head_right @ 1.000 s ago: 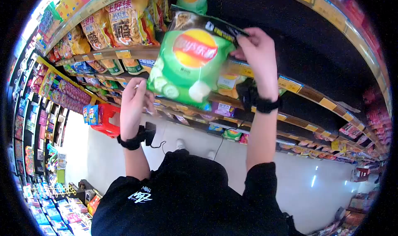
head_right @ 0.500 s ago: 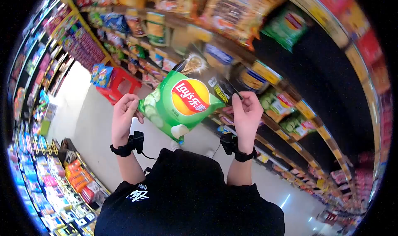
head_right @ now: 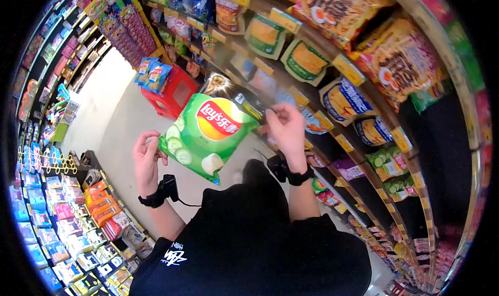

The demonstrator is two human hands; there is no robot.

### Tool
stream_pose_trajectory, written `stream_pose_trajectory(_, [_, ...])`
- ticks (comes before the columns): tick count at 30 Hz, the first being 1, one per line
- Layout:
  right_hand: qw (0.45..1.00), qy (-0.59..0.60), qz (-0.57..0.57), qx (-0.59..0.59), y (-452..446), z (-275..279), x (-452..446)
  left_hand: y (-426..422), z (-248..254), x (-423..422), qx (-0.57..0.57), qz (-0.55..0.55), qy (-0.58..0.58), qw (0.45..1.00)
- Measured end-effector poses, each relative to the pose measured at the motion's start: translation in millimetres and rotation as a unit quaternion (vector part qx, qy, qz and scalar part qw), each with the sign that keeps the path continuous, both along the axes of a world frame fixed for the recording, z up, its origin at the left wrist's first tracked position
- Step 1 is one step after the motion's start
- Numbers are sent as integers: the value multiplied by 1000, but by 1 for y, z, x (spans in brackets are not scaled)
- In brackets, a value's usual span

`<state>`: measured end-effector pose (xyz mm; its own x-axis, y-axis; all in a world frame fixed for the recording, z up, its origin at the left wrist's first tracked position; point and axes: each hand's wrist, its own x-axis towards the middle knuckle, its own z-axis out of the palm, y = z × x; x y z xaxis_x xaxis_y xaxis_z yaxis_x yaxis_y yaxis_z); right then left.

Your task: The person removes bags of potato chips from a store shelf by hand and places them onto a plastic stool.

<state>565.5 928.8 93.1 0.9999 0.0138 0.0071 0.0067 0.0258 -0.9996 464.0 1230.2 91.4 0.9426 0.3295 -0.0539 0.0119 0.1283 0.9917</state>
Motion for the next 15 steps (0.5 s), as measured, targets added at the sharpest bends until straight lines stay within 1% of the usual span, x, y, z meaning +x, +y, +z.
stream_pose_trajectory(3, [999, -14, 7, -31, 36, -21, 28, 30, -19, 9, -2, 33, 13, 999])
stream_pose_trajectory(4, [998, 11, 18, -52, 46, -28, 40, 41, -24, 16, 3, 41, 20, 999])
stream_pose_trajectory(7, [997, 17, 50, -59, 85, -42, 80, 73, -34, 38, 11, 68, 50, 996])
stream_pose_trajectory(8, [998, 14, 45, -45, 99, -54, 96, 83, -36, 50, 7, 81, 60, 995])
stream_pose_trajectory(9, [998, -7, 42, -43, 113, -57, 111, 93, -37, 63, 2, 94, 65, 993])
stream_pose_trajectory(11, [998, -33, 37, -36, 144, -72, 142, 118, -40, 96, 26, 101, 76, 992])
stream_pose_trajectory(12, [995, -11, 57, -76, 156, -76, 160, 131, -39, 106, 39, 103, 92, 990])
stream_pose_trajectory(13, [994, 20, 89, -66, 172, -79, 178, 142, -36, 117, 44, 99, 101, 989])
stream_pose_trajectory(15, [995, 34, 80, -39, 206, -84, 213, 171, -24, 148, 61, 99, 89, 989])
